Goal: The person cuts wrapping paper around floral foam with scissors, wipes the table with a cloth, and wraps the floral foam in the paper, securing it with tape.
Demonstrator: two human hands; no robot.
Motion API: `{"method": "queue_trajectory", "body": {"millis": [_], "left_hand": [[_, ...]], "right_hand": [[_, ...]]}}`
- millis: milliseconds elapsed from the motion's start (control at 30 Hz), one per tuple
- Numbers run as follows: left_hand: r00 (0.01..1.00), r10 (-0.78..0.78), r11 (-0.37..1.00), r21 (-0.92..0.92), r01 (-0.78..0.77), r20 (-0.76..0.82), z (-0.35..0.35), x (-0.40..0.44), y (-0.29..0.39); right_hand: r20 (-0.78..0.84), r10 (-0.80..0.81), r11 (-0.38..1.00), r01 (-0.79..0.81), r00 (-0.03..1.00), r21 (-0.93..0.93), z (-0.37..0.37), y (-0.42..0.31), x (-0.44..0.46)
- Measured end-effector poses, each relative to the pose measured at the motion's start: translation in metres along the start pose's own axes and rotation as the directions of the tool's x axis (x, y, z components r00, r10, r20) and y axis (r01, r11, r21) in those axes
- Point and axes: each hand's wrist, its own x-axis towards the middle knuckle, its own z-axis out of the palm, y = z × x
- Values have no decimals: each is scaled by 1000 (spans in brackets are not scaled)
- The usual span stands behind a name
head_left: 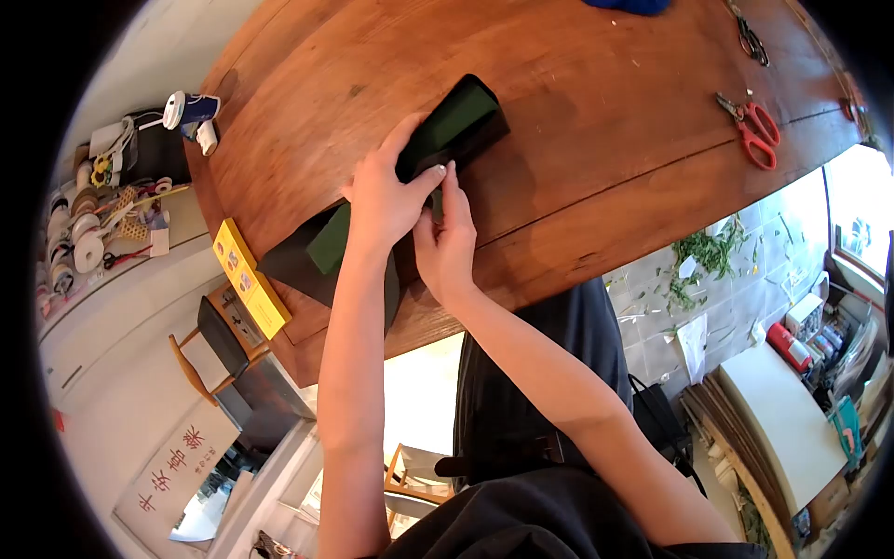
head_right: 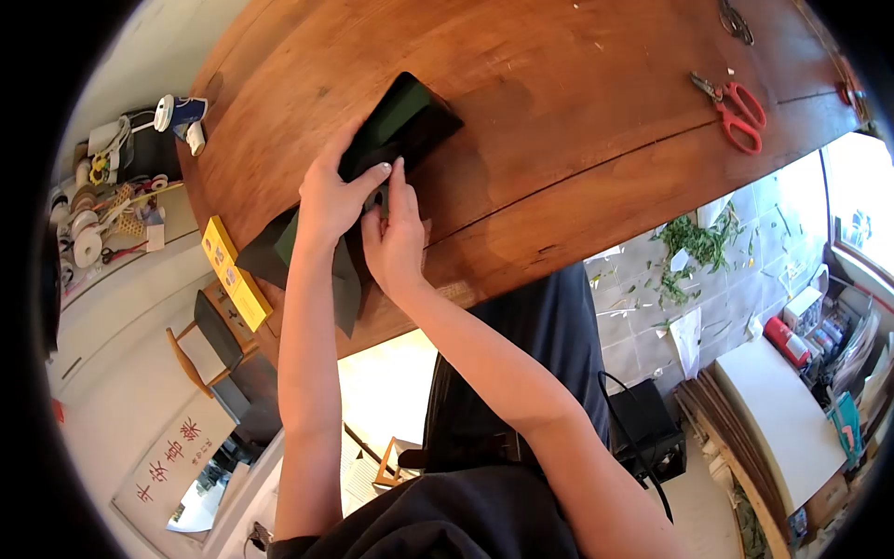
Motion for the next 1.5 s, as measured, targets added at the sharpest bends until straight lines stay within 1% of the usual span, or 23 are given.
{"method": "queue_trajectory", "body": {"millis": [67, 100, 167, 300, 333, 367, 400, 467, 500, 567, 667, 733, 833, 933, 1067, 1100, 1200, 1233, 1267, 1300, 1367, 1433, 1500], "left_hand": [[999, 40, 996, 75, -40, -1, 0, 3, -7], [994, 98, 985, 145, -92, -38, 1, -1, -7], [995, 91, 979, 187, -85, -27, 2, -1, -5], [988, 144, 968, 215, -129, -53, 2, 0, -8], [981, 179, 962, 223, -159, -74, 3, 0, -8], [982, 173, 960, 236, -150, -81, 2, -2, -7], [979, 181, 956, 252, -152, -97, 1, -4, -4], [975, 194, 945, 288, -156, -107, 1, -5, -4], [980, 172, 951, 275, -139, -98, -3, -7, 0], [961, 218, 956, 234, -176, -169, 3, -7, -8], [974, 163, 975, 177, -135, -157, -4, -7, -4], [983, 118, 975, 204, -89, -139, -4, -9, 0], [980, 92, 989, 131, -69, -175, -6, -14, 2], [982, 34, 998, 57, -24, -184, -4, -13, 2], [946, 90, 991, 124, -54, -312, 9, -18, 0], [865, 192, 976, 183, -119, -463, 8, -23, -1], [764, 110, 980, -60, -191, -636, -17, -75, 19], [682, 28, 944, -204, -258, -731, -5, -97, 19], [538, -334, 866, -477, -148, -774, 45, -119, 22], [341, -652, 689, -717, -107, -677, 97, -135, 21], [60, -990, 106, -944, -313, -131, 129, -145, 10], [250, -907, -421, -728, -542, 338, 112, -153, -18], [265, -922, -388, -683, -618, 284, 84, -149, -37]], "right_hand": [[101, 178, 984, -180, 979, 11, -1, 8, 2], [38, 62, 998, -62, 997, -3, -1, 6, 8], [93, 166, 978, -176, 982, 109, -5, 1, 11], [172, 199, 978, -184, 965, -99, -8, -3, 10], [174, 154, 988, -152, 973, -28, -6, -11, 15], [264, 318, 945, -327, 911, -9, -17, -20, 15], [259, 192, 976, -212, 947, 52, -18, 1, 13], [282, -52, 981, 102, 958, -165, -40, 10, 21], [341, -164, 859, 304, 926, -412, -61, -2, 32], [184, -281, 886, 328, 942, -327, -91, -10, 56], [258, -406, 814, 475, 877, -333, -109, -77, 123], [446, -411, 800, 549, 795, -242, -100, -109, 173], [775, -293, 764, 624, 560, -163, -50, -140, 217], [958, 96, 873, 440, 269, -211, 11, -130, 235], [885, 442, 873, 298, -145, -387, 87, -104, 211], [811, 549, 835, 173, -201, -523, 100, -101, 199], [711, 623, 758, 26, -326, -652, 129, -48, 178], [734, 571, 818, 181, -367, -546, 135, -61, 163], [708, 597, 801, 234, -376, -551, 139, -64, 156], [685, 622, 783, 283, -379, -554, 145, -66, 150], [625, 675, 737, 308, -393, -602, 162, -73, 139], [584, 711, 700, 313, -392, -642, 183, -73, 130], [592, 719, 689, 480, -364, -542, 209, -64, 126]]}}
